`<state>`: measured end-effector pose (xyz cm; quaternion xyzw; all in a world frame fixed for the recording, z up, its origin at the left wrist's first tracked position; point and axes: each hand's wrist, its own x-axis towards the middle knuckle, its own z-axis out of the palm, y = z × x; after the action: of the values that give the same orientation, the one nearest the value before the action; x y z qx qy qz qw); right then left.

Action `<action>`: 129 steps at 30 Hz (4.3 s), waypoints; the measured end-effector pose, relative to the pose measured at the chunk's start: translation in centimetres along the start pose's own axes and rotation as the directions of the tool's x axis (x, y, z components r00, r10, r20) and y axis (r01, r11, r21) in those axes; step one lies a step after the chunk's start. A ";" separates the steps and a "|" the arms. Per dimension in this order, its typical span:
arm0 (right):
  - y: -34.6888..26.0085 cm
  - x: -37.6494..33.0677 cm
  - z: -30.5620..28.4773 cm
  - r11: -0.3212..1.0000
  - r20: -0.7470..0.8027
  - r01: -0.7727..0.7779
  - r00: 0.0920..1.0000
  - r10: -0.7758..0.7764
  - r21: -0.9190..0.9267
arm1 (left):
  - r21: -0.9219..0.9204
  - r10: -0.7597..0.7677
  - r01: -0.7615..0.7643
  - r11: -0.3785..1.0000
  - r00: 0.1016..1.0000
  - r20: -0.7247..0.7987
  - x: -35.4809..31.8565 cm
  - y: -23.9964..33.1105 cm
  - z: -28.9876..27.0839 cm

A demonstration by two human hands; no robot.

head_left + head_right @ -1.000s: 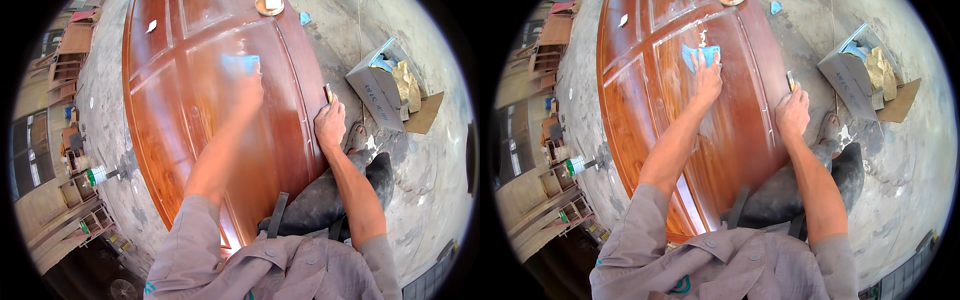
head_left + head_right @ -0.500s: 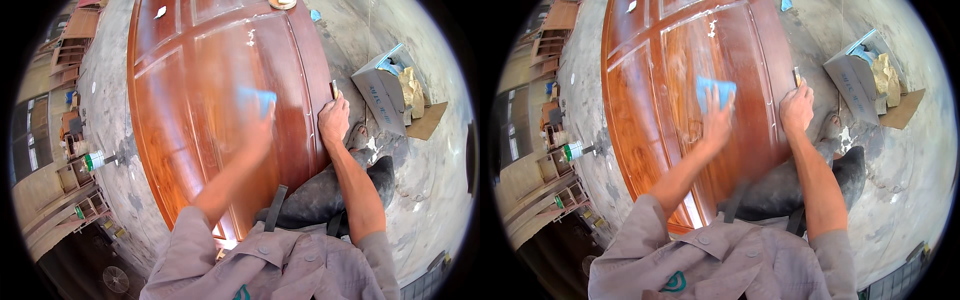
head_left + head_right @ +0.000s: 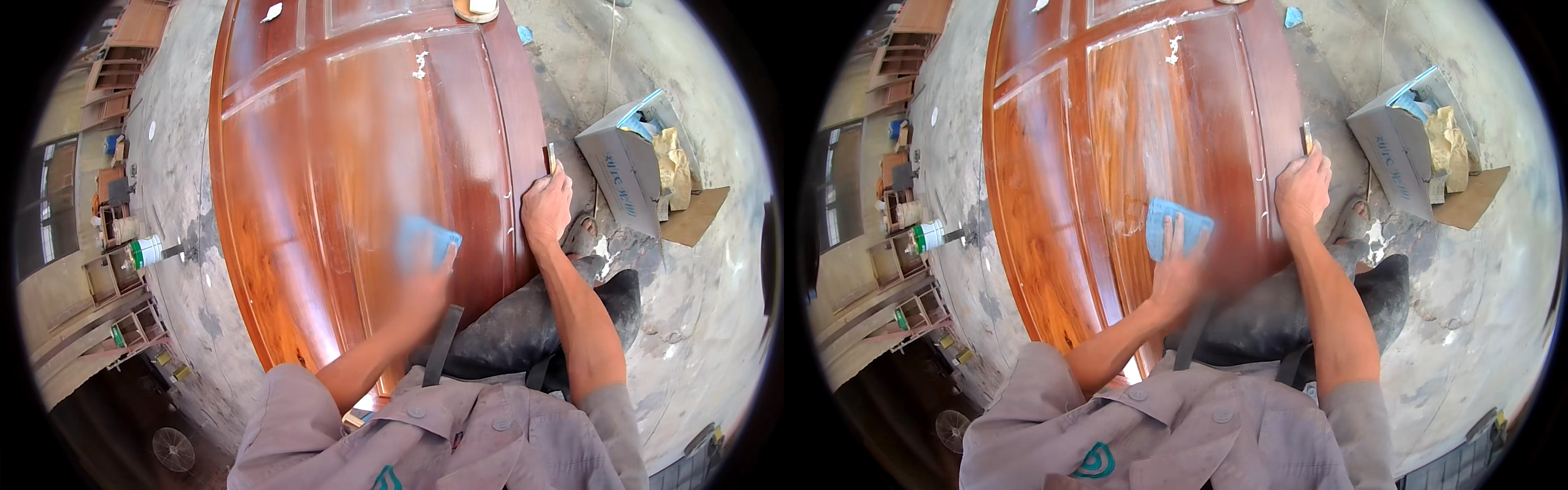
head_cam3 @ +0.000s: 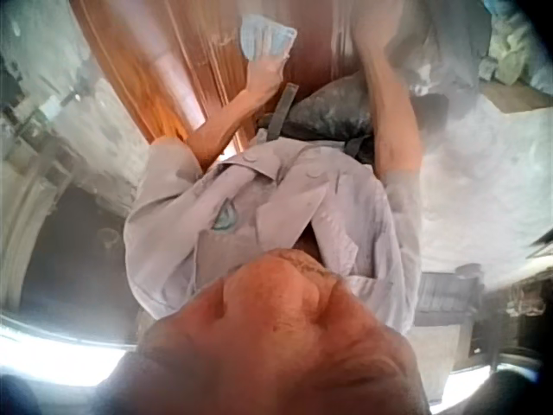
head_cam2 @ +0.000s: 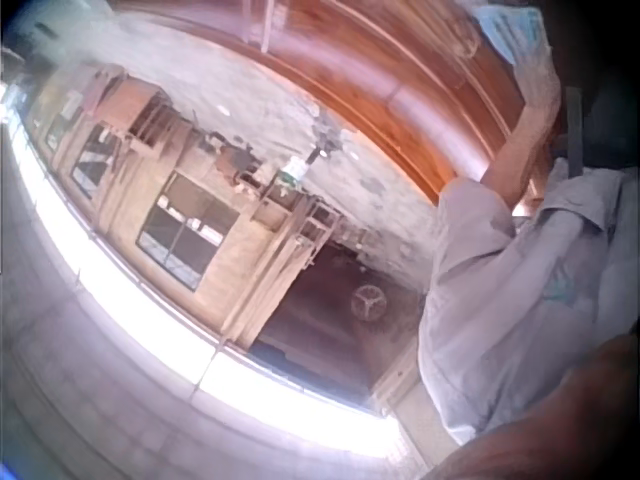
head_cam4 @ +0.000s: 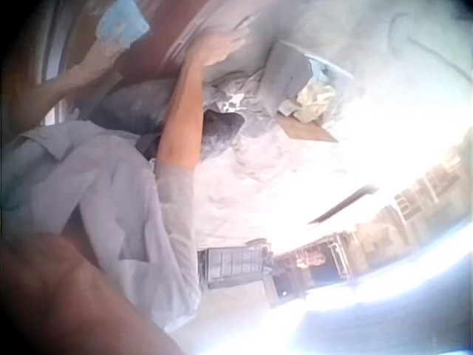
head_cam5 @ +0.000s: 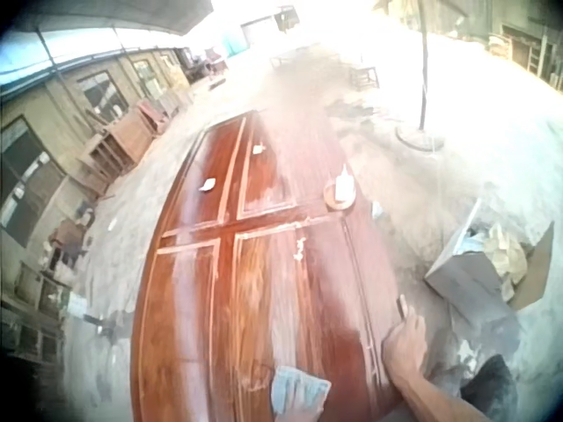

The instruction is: The person sits on the floor and cleans a large wooden furniture panel using a blue cloth and a small scraper. They wipe the surface repeatedly and scrape off residue from the edges and grooves.

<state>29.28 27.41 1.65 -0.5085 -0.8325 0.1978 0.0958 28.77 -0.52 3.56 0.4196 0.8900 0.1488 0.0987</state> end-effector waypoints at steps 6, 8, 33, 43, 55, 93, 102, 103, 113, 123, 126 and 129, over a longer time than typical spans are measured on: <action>-0.2 -0.7 -0.4 0.999 0.002 0.033 0.999 -0.033 -0.022 | -0.105 -0.073 0.059 0.993 0.989 -0.129 12.1 -2.7 -1.6; 0.1 -0.1 -0.2 1.000 0.002 0.006 1.000 -0.006 -0.029 | -0.098 -0.043 0.030 0.995 0.990 -0.138 8.9 -0.6 -0.5; 0.2 0.6 -0.4 0.999 -0.008 0.001 1.000 -0.001 0.033 | -0.056 -0.006 0.002 0.998 0.997 -0.078 6.2 -2.3 0.0; 0.4 0.1 0.1 1.000 -0.011 0.003 1.000 -0.003 0.010 | -0.002 0.032 -0.032 0.999 0.992 0.121 -1.9 0.2 0.2; -0.2 0.6 -0.1 1.000 -0.023 0.014 1.000 -0.014 0.019 | -0.012 0.153 -0.155 0.988 0.984 -0.086 -1.3 -1.5 0.9; 3.0 -2.8 -1.0 0.997 -0.025 0.071 0.997 -0.071 0.018 | -0.917 -0.346 0.238 -0.319 0.872 0.347 3.9 0.1 -14.6; 2.9 -3.6 -1.2 0.999 -0.035 0.048 0.998 -0.048 0.017 | -0.919 -0.244 0.277 0.281 0.946 0.211 3.3 -1.2 -11.7; 3.0 -3.7 -1.2 0.998 -0.025 0.047 0.999 -0.046 0.028 | -0.922 -0.258 0.286 0.262 0.941 0.219 3.5 -0.9 -11.8; 2.9 -3.6 -1.4 0.998 -0.023 0.044 0.999 -0.042 0.053 | -0.913 -0.461 0.242 -0.328 0.803 0.379 3.6 0.2 -12.0; 2.8 -3.6 -0.9 0.999 -0.024 0.044 0.999 -0.044 0.016 | -0.383 -0.020 -0.032 0.923 0.991 -0.132 0.4 -1.1 -7.1; 3.0 -3.3 -0.6 0.999 -0.020 0.046 0.999 -0.046 0.008 | -0.291 0.064 -0.056 0.955 0.998 0.016 -1.4 -1.0 -5.2; 3.0 -3.3 -0.7 0.998 -0.028 0.056 0.998 -0.055 0.024 | -0.199 -0.148 0.176 0.964 0.978 0.148 -1.3 -0.7 -4.9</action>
<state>33.46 25.83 1.12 -0.4867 -0.8424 0.1986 0.1188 27.59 -2.83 7.92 0.3411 0.8922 0.2056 0.2131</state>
